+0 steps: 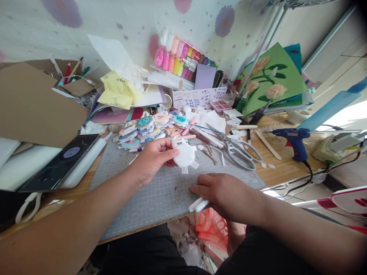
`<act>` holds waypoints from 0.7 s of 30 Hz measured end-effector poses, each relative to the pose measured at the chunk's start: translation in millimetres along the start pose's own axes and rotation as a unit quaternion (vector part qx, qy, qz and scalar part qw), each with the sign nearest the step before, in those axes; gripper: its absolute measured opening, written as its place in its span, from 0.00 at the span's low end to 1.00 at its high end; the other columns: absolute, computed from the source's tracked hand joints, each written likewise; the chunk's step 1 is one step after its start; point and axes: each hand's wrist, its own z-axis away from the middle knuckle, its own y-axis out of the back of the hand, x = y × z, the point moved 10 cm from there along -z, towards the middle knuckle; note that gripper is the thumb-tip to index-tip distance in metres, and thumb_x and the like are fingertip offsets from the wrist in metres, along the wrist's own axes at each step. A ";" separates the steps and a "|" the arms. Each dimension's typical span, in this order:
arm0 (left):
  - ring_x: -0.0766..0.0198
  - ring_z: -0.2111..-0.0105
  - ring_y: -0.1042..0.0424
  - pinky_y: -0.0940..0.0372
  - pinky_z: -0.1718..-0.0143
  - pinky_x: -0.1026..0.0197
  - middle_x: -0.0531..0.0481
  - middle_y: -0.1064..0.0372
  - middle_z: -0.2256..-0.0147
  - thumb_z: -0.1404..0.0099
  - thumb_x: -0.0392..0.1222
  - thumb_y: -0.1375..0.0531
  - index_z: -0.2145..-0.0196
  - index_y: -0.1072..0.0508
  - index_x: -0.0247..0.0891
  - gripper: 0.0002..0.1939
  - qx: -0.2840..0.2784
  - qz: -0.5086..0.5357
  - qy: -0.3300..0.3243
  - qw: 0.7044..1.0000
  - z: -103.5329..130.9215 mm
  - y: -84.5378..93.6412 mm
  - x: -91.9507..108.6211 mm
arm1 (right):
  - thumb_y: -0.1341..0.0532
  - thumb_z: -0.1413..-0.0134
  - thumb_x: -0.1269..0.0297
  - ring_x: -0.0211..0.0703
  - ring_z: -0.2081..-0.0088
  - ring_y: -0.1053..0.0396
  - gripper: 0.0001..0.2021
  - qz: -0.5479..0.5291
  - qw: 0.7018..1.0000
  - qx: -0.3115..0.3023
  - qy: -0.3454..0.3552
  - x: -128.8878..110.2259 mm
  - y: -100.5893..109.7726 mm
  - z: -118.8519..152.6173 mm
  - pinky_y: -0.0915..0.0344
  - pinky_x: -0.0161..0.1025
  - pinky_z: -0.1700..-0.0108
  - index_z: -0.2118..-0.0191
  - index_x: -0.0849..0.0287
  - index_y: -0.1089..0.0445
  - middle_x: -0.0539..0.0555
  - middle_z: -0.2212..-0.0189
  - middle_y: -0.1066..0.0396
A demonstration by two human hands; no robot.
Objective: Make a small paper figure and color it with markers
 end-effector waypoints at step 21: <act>0.67 0.75 0.29 0.34 0.73 0.64 0.54 0.28 0.75 0.48 0.41 0.33 0.73 0.30 0.36 0.10 0.001 0.000 0.000 1.000 0.3 -0.1 0.1 | 0.46 0.45 0.78 0.40 0.70 0.38 0.12 0.006 1.000 -0.004 0.026 -0.7 1.0 -1.2 0.46 0.37 0.70 0.59 0.58 0.32 0.51 0.66 0.34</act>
